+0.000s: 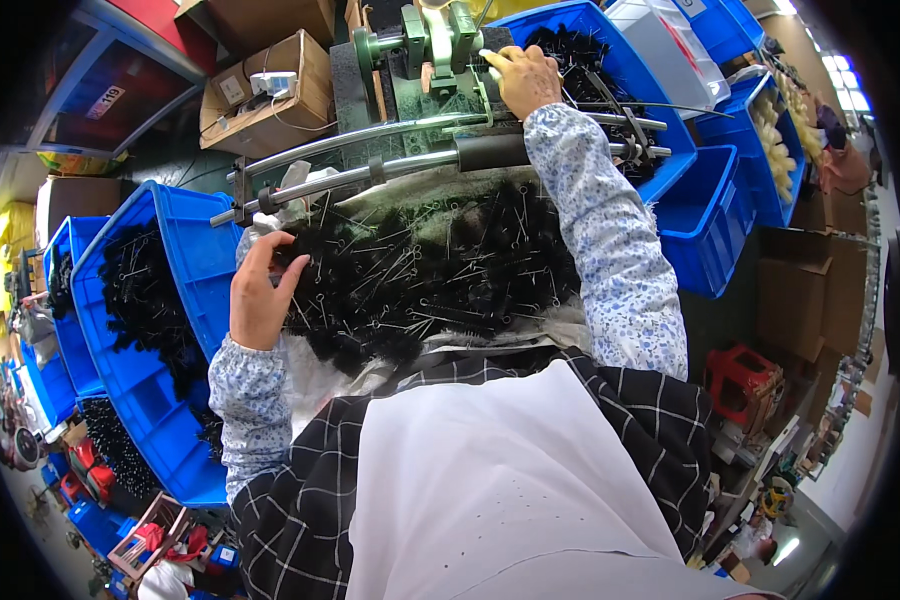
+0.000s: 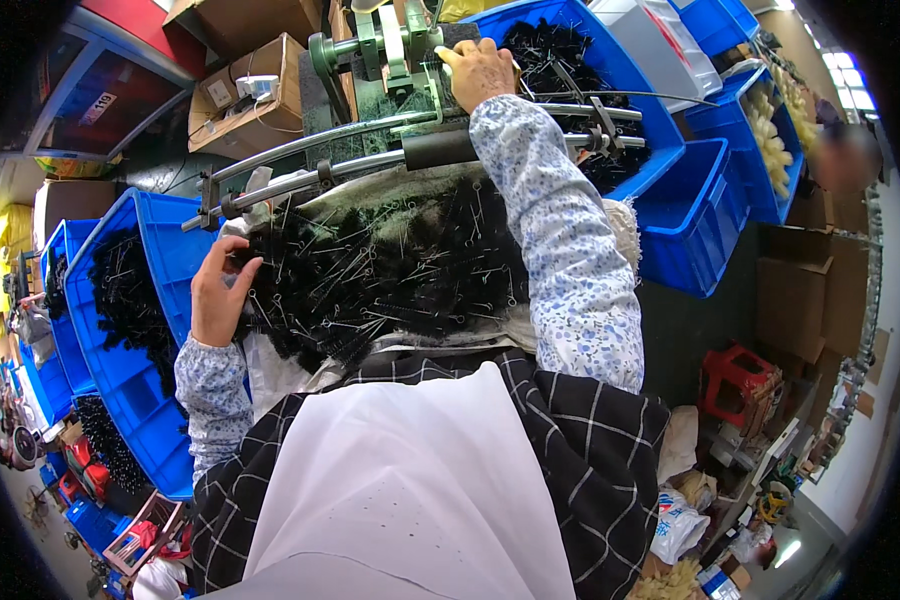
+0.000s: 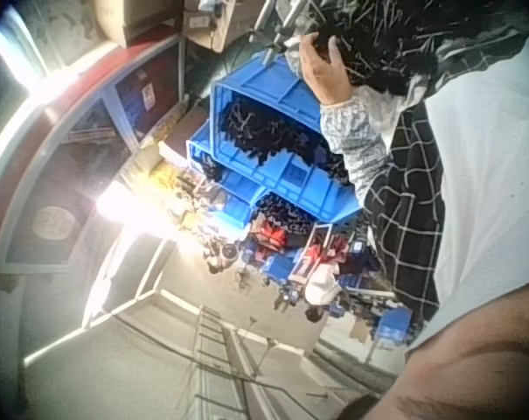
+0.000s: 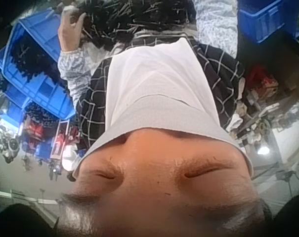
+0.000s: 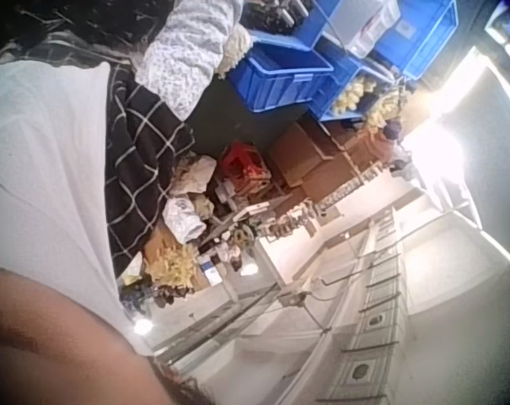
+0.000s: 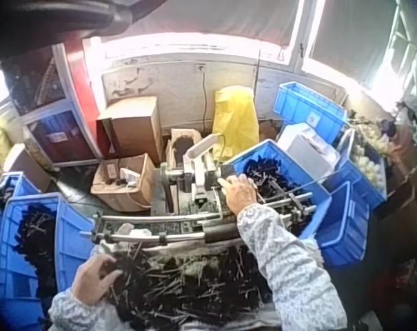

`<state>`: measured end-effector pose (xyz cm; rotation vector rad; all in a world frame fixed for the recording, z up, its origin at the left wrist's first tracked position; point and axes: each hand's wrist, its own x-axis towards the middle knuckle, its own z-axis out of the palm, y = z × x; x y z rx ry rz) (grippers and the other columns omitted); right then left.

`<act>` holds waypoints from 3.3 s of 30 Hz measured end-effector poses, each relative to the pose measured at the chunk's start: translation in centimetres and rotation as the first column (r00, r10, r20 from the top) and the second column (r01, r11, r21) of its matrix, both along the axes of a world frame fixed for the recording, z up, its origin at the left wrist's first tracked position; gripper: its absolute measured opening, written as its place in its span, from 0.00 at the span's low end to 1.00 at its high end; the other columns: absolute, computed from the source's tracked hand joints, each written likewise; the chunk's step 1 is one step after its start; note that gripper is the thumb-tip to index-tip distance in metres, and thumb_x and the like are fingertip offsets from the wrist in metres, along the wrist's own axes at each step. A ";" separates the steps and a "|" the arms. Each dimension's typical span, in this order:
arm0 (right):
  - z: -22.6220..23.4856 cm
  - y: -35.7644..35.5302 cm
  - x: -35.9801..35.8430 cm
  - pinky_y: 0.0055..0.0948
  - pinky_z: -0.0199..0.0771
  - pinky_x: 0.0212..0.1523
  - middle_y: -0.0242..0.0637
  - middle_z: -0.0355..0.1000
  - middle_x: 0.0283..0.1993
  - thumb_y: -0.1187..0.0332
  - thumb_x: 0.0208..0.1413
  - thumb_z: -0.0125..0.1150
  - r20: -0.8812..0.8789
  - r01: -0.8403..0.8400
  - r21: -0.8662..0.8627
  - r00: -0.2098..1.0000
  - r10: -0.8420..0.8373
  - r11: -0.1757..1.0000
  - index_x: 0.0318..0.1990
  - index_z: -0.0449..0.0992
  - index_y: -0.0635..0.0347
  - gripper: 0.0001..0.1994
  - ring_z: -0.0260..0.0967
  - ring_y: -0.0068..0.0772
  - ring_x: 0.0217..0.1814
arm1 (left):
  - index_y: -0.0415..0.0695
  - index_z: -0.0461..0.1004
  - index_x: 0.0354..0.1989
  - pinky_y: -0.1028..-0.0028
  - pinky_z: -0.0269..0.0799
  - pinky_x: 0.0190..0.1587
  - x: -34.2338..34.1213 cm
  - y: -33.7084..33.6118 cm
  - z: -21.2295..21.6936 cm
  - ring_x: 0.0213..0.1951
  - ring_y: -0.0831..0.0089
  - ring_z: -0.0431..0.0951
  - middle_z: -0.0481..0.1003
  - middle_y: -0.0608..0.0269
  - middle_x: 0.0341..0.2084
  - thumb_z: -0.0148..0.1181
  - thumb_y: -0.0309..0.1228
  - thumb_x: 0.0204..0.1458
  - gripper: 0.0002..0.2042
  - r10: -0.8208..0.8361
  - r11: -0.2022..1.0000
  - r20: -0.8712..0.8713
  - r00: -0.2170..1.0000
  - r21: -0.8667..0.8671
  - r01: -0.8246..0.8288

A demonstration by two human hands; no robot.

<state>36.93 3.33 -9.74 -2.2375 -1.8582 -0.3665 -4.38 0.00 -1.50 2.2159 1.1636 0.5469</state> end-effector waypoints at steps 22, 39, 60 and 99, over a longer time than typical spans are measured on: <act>0.9 0.6 -6.2 0.38 0.61 0.40 0.33 0.74 0.32 0.63 0.46 0.56 -0.047 0.090 0.074 0.995 -0.086 0.993 0.30 0.75 0.53 0.07 0.68 0.32 0.41 | 0.40 0.70 0.44 0.78 0.67 0.38 3.4 0.5 0.6 0.33 0.75 0.72 0.73 0.61 0.36 0.57 0.22 0.49 0.12 -0.080 0.975 0.337 0.938 -0.171 0.144; 6.1 -3.5 6.0 0.39 0.70 0.40 0.35 0.74 0.41 0.61 0.55 0.49 0.149 0.297 0.056 0.942 -0.302 0.953 0.46 0.74 0.44 0.13 0.73 0.38 0.40 | 0.38 0.67 0.42 0.78 0.69 0.42 4.5 1.5 -0.3 0.38 0.77 0.74 0.73 0.63 0.36 0.56 0.20 0.49 0.12 -0.089 0.943 0.454 0.886 -0.247 0.221; 2.0 -1.6 -2.2 0.34 0.72 0.39 0.35 0.73 0.32 0.68 0.50 0.54 -0.038 0.082 0.047 0.996 -0.080 0.996 0.42 0.76 0.48 0.11 0.71 0.36 0.38 | 0.46 0.71 0.40 0.67 0.67 0.43 2.5 2.0 -6.5 0.39 0.61 0.73 0.73 0.62 0.39 0.53 0.23 0.44 0.13 -0.387 0.878 -0.432 0.815 0.096 0.468; 0.7 0.4 -5.4 0.40 0.63 0.38 0.33 0.74 0.31 0.63 0.45 0.56 -0.078 0.092 0.116 0.993 -0.084 0.989 0.31 0.75 0.53 0.07 0.70 0.35 0.39 | 0.39 0.70 0.39 0.77 0.68 0.45 4.2 1.1 1.0 0.43 0.73 0.71 0.70 0.58 0.43 0.58 0.17 0.45 0.11 -0.247 0.961 0.356 0.901 -0.029 0.275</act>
